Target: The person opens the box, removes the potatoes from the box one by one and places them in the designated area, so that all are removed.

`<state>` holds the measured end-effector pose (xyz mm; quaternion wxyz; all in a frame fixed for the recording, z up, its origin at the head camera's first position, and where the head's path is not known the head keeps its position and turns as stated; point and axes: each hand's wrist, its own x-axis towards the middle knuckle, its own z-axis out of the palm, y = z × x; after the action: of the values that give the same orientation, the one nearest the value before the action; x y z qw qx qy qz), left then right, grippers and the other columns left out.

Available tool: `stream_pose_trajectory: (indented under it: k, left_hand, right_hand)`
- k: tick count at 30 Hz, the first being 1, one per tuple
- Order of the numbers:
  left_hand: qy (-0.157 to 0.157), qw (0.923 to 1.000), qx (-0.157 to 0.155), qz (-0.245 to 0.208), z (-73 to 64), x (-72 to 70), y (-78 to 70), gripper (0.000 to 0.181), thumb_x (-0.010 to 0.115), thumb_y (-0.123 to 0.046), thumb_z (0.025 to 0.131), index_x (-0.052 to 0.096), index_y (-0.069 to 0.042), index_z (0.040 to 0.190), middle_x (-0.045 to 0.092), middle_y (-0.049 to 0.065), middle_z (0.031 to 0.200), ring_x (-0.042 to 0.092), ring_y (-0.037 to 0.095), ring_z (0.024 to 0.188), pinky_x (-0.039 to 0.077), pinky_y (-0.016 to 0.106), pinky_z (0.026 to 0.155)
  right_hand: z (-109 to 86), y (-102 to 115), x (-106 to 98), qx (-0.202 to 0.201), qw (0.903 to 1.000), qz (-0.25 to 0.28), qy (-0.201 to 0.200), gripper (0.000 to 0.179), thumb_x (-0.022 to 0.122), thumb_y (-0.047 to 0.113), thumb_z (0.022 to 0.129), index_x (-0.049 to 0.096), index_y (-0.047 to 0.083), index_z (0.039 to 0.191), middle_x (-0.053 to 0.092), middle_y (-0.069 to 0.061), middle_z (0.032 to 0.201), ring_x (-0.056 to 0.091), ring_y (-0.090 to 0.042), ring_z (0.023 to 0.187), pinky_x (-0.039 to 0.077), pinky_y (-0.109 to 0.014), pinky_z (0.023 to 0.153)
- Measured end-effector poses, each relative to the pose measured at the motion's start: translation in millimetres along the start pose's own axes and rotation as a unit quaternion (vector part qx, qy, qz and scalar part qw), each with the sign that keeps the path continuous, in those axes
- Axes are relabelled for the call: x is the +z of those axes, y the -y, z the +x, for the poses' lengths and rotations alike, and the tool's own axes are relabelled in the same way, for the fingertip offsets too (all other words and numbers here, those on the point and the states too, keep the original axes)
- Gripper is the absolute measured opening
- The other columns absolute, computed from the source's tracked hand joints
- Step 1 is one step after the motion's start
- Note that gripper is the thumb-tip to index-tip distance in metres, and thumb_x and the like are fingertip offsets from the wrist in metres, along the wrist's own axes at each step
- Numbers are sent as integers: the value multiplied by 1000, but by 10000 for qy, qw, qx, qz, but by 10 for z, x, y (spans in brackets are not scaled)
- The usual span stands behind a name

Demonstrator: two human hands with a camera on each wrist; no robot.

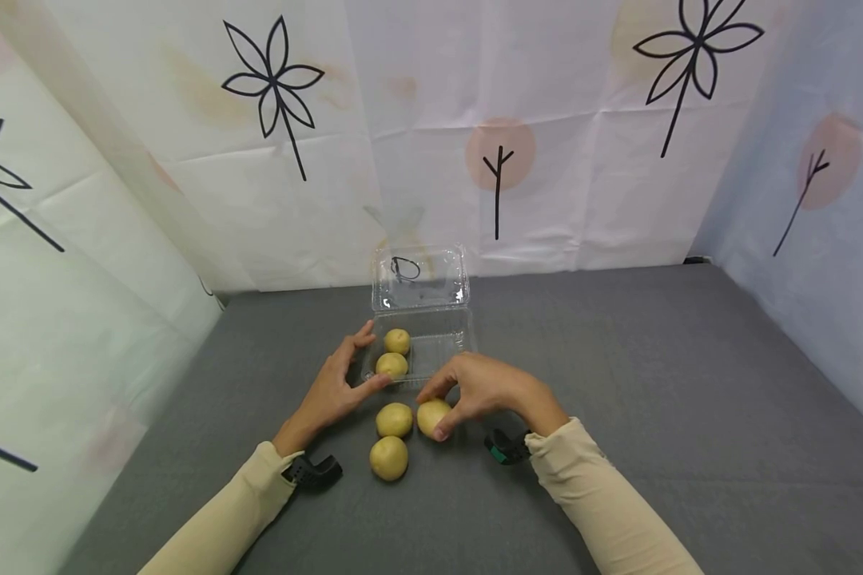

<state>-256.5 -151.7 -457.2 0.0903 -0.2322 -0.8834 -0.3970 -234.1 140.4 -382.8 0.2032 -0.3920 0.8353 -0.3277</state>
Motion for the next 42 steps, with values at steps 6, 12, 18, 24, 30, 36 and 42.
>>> stream_pose_trajectory:
  k: [6, 12, 18, 24, 30, 36, 42]
  left_hand:
    - [-27, 10000, 29, -19, -4, -3, -6, 90, 73, -47, 90, 28, -19, 162, 52, 6, 154, 38, 36, 149, 23, 71, 117]
    - [-55, 10000, 65, -36, -1, 5, -1, 89, 74, -44, 90, 29, -20, 162, 52, 8, 154, 39, 36, 148, 22, 71, 116]
    - [-42, 10000, 46, -24, 1, 8, 1, 86, 74, -45, 90, 33, -18, 160, 45, 5, 160, 37, 36, 150, 22, 72, 116]
    - [-10, 10000, -29, -25, 2, 6, 5, 89, 74, -45, 90, 30, -18, 162, 50, 7, 155, 37, 36, 150, 21, 72, 117]
    - [11, 10000, -19, 8, 14, 2, 5, 89, 74, -46, 90, 30, -19, 162, 48, 6, 157, 37, 35, 150, 21, 71, 117]
    - [19, 10000, 17, -33, 10, -3, -7, 90, 74, -46, 90, 28, -19, 162, 51, 6, 154, 37, 35, 150, 22, 70, 118]
    - [6, 10000, -21, -18, 4, 0, 0, 90, 74, -46, 90, 28, -20, 163, 52, 6, 153, 37, 35, 150, 21, 70, 118]
  right_hand:
    - [9, -2, 11, 38, 10000, -62, 7, 52, 90, 34, 78, 76, 14, 123, 75, 8, 121, 68, -17, 117, 55, -46, 99]
    - [17, 10, 2, -110, 9999, -49, -26, 41, 86, 29, 83, 77, 13, 119, 79, 5, 109, 73, -14, 98, 59, -36, 80]
    - [9, 24, -23, -202, 9997, 92, -74, 32, 82, 25, 87, 78, 11, 116, 79, 2, 98, 71, -15, 76, 52, -24, 58]
    - [12, 19, -25, -184, 9997, 148, -38, 27, 81, 23, 88, 79, 12, 113, 80, 2, 100, 71, -19, 72, 53, -25, 56]
    - [11, 4, -30, -209, 9996, 175, -36, 17, 81, 23, 89, 82, 18, 104, 80, 4, 101, 68, -11, 69, 51, -24, 54]
    - [17, -8, -28, -230, 9994, 266, 4, 13, 80, 23, 90, 83, 20, 102, 80, 5, 99, 57, -5, 53, 49, -24, 50]
    - [15, -14, -26, -211, 9990, 398, 36, 13, 78, 21, 91, 82, 19, 103, 80, 3, 100, 51, -6, 43, 51, -27, 46]
